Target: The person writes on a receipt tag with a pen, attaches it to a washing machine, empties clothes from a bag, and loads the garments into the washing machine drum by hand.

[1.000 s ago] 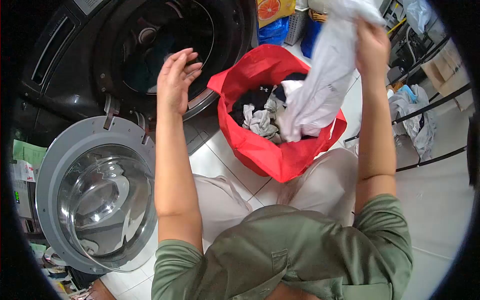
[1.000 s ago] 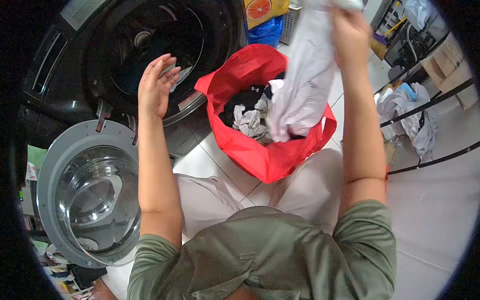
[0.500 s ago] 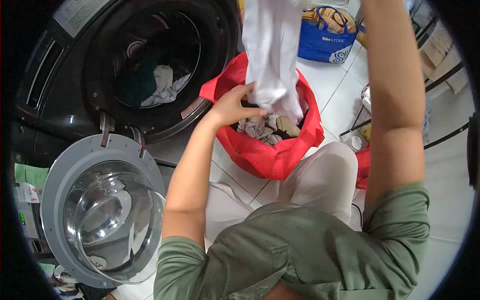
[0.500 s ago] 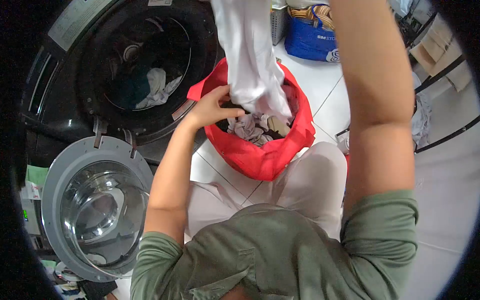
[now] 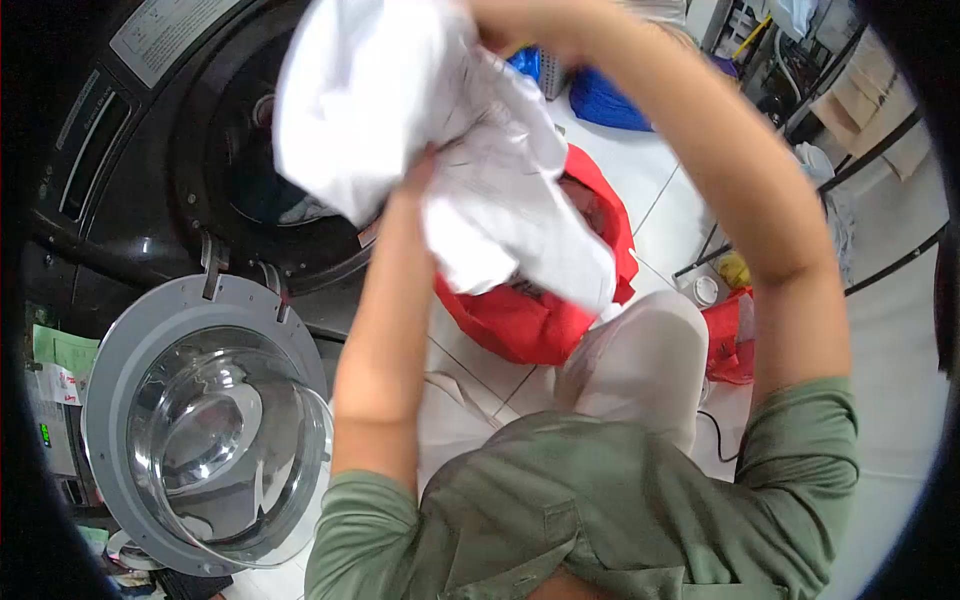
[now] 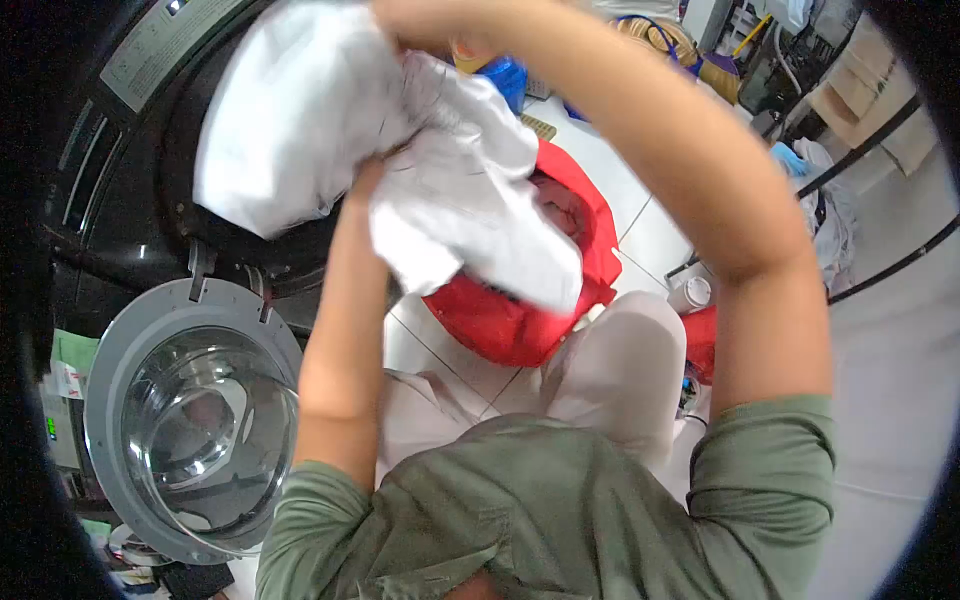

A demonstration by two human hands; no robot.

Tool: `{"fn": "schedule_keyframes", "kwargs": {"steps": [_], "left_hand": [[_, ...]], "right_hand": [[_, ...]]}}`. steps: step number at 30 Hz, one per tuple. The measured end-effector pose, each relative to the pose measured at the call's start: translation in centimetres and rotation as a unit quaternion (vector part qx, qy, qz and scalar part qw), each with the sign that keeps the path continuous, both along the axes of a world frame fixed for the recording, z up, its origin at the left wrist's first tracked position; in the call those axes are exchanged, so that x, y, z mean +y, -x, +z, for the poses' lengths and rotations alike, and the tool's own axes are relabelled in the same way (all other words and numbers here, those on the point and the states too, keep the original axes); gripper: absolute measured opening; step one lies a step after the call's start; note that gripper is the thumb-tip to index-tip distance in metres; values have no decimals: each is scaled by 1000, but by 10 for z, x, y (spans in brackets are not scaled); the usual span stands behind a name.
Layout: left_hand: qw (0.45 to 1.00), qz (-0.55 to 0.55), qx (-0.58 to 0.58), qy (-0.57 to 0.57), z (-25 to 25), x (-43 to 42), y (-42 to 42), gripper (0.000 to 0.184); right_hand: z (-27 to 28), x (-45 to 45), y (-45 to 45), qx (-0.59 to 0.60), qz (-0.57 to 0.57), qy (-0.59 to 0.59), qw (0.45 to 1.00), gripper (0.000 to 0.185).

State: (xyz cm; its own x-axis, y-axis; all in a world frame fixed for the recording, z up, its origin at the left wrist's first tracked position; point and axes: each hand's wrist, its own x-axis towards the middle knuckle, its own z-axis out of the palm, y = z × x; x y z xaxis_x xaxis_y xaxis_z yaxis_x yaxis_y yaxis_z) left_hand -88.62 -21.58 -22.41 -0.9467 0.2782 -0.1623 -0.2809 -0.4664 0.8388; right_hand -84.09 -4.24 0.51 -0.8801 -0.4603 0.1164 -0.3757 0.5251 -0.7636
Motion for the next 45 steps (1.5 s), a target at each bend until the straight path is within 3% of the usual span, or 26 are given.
{"fn": "schedule_keyframes", "kwargs": {"steps": [1,2,5,6,9,11,13,14,17,20,21,23,25,26,28,29,31,33,35,37,39,40,42,43,44,45], "left_hand": [[995,67,-8,-70,5,-23,-4,55],[983,132,-3,-126,8,-54,-4,55],[922,274,60,-268,26,-166,27,55],[904,299,78,-295,31,-192,36,55],[920,367,51,-128,30,-207,43,55],[916,396,-7,60,-6,-213,43,59],[895,443,-47,9,-11,-168,10,56],[895,444,-7,41,-23,-150,-6,50],[917,352,-154,110,-31,-139,-18,35],[907,402,-29,119,-29,-160,-11,48],[900,419,-10,116,-27,-161,-7,43],[907,413,33,79,-8,-140,-13,40],[935,329,109,67,9,-111,-20,48],[947,280,151,47,18,-93,-26,52],[970,150,193,-9,37,-54,-43,73],[975,85,201,-37,41,-36,-54,82],[973,-56,191,-114,31,-13,-68,76],[987,14,141,71,41,12,-89,58],[993,6,4,120,14,3,-76,35],[995,9,-55,88,-3,-17,-66,22],[994,95,-31,-34,-13,-55,-41,22],[973,195,-10,-121,-9,-82,-28,22],[917,321,27,-236,-4,-137,-9,24],[895,356,44,-266,-4,-158,-5,26],[892,381,70,-233,-6,-166,-5,26],[886,407,95,-201,-7,-171,-7,26]], "right_hand": [[-51,12,20,40,119,-152,980,32],[-86,15,10,-32,204,-166,964,32],[-190,27,4,-233,138,7,963,36],[-232,37,30,-168,143,-110,969,43],[-411,83,96,115,27,-434,893,46],[-459,119,103,7,-5,-526,850,40],[-487,150,106,-64,-65,-540,837,36],[-496,160,110,-86,-91,-538,834,34],[-475,161,118,-89,-82,-487,865,31],[-266,115,76,16,-21,-302,953,27],[-204,111,58,38,-107,-277,954,25],[-127,116,27,86,-146,-7,986,19],[-79,109,5,244,-147,-80,955,22],[-35,88,-17,56,-110,-20,992,22],[-82,80,5,302,-62,-86,947,27],[-86,61,1,172,-45,-74,981,29],[-117,33,1,201,59,-132,969,31],[-145,20,-4,178,166,-127,962,35],[-155,23,8,-35,146,-135,979,38],[-204,44,40,-233,72,5,970,39],[-274,65,62,-154,53,-146,976,37],[-345,92,85,5,132,-210,969,38],[-435,120,101,-65,233,-516,822,45],[-443,126,95,-83,226,-549,801,44],[-478,139,96,65,222,-575,785,43],[-499,152,101,58,181,-504,843,39]]}}
